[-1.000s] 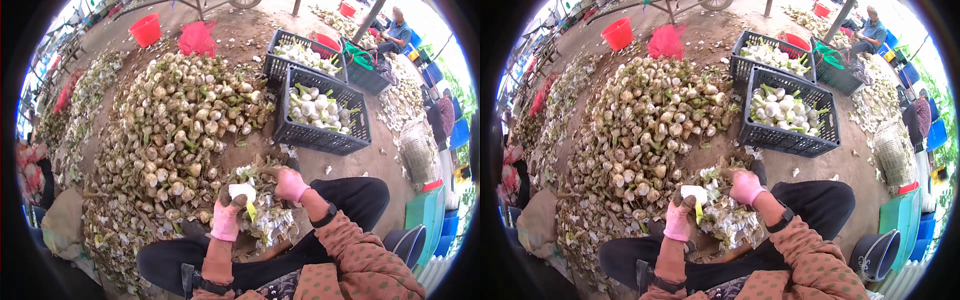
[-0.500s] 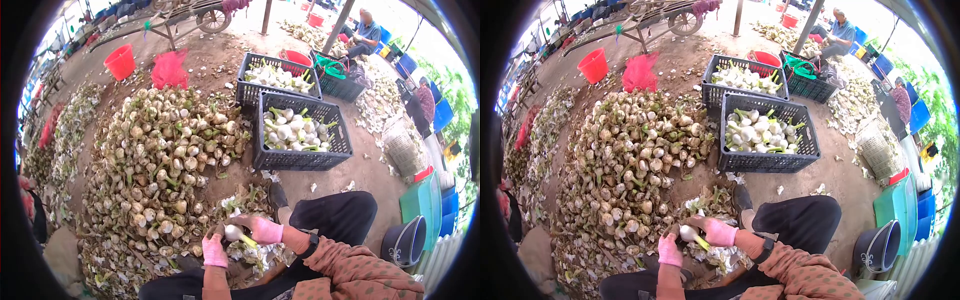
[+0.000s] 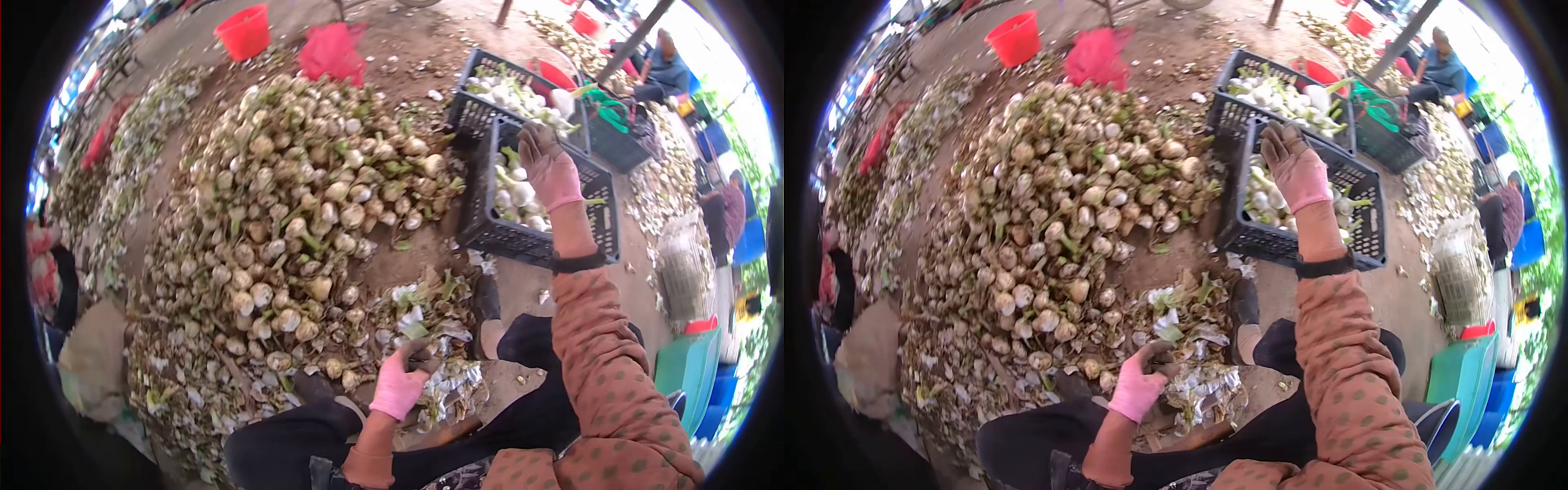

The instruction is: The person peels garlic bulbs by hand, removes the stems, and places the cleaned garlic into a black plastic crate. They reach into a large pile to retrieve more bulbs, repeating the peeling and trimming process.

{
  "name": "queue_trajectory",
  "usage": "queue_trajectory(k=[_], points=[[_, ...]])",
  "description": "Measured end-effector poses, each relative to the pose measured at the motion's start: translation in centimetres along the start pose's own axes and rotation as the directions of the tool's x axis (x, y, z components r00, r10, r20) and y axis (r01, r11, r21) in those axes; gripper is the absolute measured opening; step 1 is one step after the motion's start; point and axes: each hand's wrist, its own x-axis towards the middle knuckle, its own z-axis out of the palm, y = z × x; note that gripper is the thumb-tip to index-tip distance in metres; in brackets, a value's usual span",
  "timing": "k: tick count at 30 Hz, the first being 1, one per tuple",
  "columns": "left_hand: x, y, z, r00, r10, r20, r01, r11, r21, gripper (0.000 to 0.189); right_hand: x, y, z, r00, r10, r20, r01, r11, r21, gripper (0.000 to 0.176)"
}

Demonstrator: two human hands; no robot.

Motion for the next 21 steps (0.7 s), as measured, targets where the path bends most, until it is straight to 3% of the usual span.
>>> queue_trajectory(k=[1,2,3,4,5,6,7,8,9,10,11,13,14,16,17,18,19,20,21], points=[[0.1,0.0,0.0,0.999,-0.036,0.020,0.035,0.999,0.008,0.032,0.1,1.3,0.1,0.998,-0.003,0.070,0.012,0.991,-0.132,0.027],[0.3,-0.6,-0.1,0.999,-0.037,0.022,0.038,0.999,-0.027,0.031,-0.4,4.1,-0.8,0.944,-0.091,0.319,0.287,0.702,-0.651,0.027],[0.2,-0.5,-0.2,0.999,-0.047,0.007,0.047,0.998,-0.035,0.031,-1.8,7.4,-1.7,0.828,-0.006,0.560,0.556,0.130,-0.821,0.026],[0.0,-0.1,-0.4,0.998,-0.049,-0.037,0.046,0.996,-0.081,0.032,-4.3,9.9,0.1,0.874,0.213,0.437,0.385,0.245,-0.890,0.023],[-0.2,0.0,-0.7,0.995,-0.054,-0.080,0.044,0.991,-0.123,0.034,-7.4,12.6,3.1,0.847,0.433,0.309,0.181,0.312,-0.933,0.021],[-0.1,-0.2,-1.0,0.994,-0.012,-0.108,-0.003,0.991,-0.134,0.038,-10.4,15.6,5.3,0.810,0.544,0.220,-0.040,0.425,-0.904,0.023],[-0.1,-0.2,-1.2,0.993,-0.026,-0.115,0.010,0.991,-0.135,0.038,-12.0,20.0,4.1,0.688,0.652,0.317,0.130,0.319,-0.939,0.031],[0.0,0.0,-1.4,0.985,-0.003,-0.170,-0.026,0.985,-0.171,0.036,-14.3,23.3,4.5,0.621,0.757,0.204,0.128,0.159,-0.979,0.036],[0.1,0.0,-1.5,0.974,0.018,-0.226,-0.066,0.977,-0.204,0.034,-15.7,24.9,6.2,0.509,0.858,0.067,0.230,-0.060,-0.971,0.052],[0.3,-0.4,-1.6,0.972,0.003,-0.234,-0.051,0.979,-0.198,0.035,-17.5,28.5,5.2,0.501,0.850,0.162,0.494,-0.126,-0.860,0.059],[0.3,-0.1,-1.6,0.970,-0.005,-0.243,-0.045,0.979,-0.200,0.035,-18.7,30.8,5.1,0.512,0.845,0.156,0.550,-0.183,-0.815,0.060],[0.1,1.4,-1.6,0.975,-0.039,-0.221,-0.011,0.976,-0.218,0.035,-20.5,34.8,1.8,0.577,0.796,0.182,0.509,-0.176,-0.843,0.058],[0.0,1.1,-1.8,0.977,0.041,-0.208,-0.070,0.989,-0.132,0.035,-21.1,35.2,1.6,0.571,0.800,0.183,0.508,-0.169,-0.845,0.058],[0.2,1.3,-2.1,0.972,0.017,-0.236,-0.049,0.990,-0.130,0.034,-21.2,35.0,0.6,0.643,0.766,-0.002,0.249,-0.211,-0.945,0.055],[0.2,1.4,-2.0,0.967,-0.009,-0.254,-0.026,0.991,-0.132,0.034,-21.2,34.1,-0.1,0.646,0.763,0.000,0.255,-0.216,-0.943,0.055],[0.5,0.6,-2.1,0.948,0.041,-0.317,-0.096,0.983,-0.160,0.034,-21.1,32.9,-1.0,0.666,0.745,-0.041,-0.034,-0.025,-0.999,0.055],[0.7,0.0,-2.1,0.910,0.115,-0.399,-0.182,0.974,-0.134,0.034,-21.5,31.8,-2.0,0.671,0.736,-0.090,-0.316,0.175,-0.933,0.056],[0.9,-0.3,-2.6,0.902,0.148,-0.406,-0.172,0.985,-0.021,0.037,-22.3,31.8,-3.7,0.556,0.814,-0.168,-0.742,0.395,-0.541,0.057],[1.3,-0.9,-3.2,0.895,0.187,-0.404,-0.162,0.982,0.097,0.040,-21.9,27.2,0.0,0.580,0.796,-0.173,-0.734,0.420,-0.534,0.048]])
